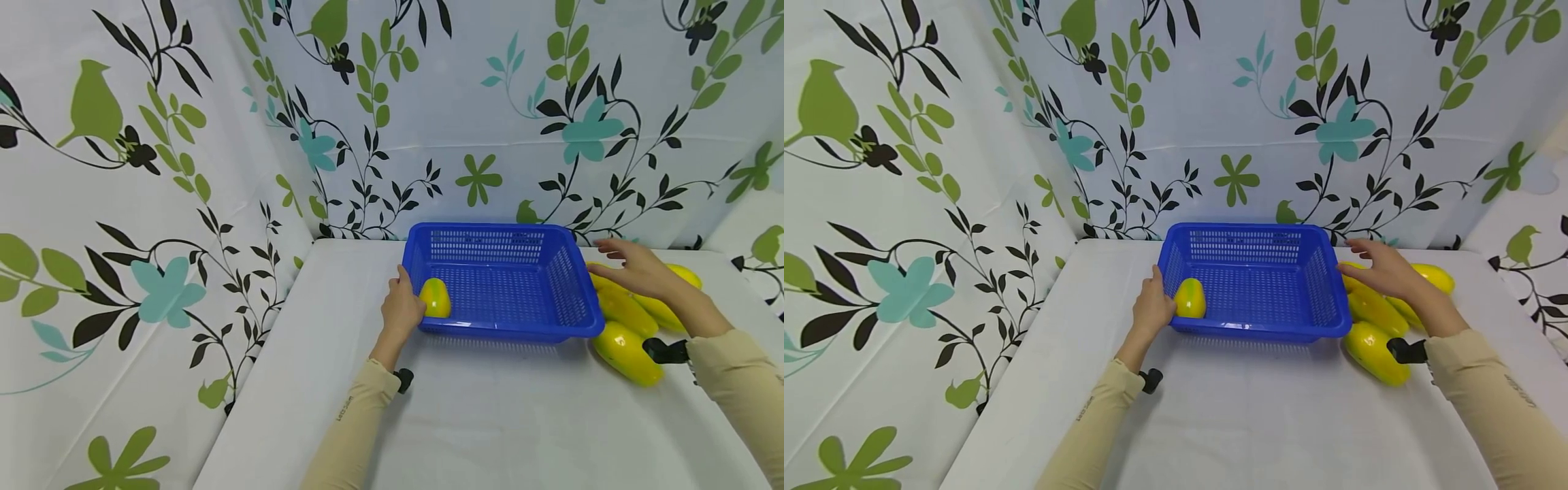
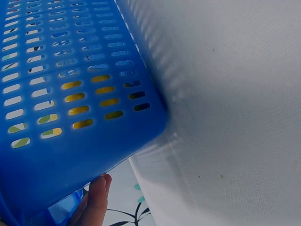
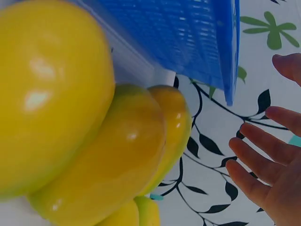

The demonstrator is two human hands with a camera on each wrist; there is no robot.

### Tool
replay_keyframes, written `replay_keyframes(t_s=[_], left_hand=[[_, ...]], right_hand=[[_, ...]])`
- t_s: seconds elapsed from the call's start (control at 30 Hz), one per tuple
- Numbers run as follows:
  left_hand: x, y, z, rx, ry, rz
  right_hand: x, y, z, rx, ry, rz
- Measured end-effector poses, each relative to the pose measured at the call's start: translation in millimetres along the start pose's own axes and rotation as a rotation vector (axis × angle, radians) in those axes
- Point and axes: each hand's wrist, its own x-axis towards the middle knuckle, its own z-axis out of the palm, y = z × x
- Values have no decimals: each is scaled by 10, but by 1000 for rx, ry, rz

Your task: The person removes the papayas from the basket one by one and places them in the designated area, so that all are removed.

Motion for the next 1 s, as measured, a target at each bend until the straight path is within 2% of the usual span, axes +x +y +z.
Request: replay_keyframes(t_s=[0.63, 1.0], left_hand=[[8, -8, 8, 20, 6, -5], [-9, 14, 7, 14, 7, -5]], right_hand=[[229, -324, 216, -8, -17, -57], [371, -518, 347, 12, -36, -141]])
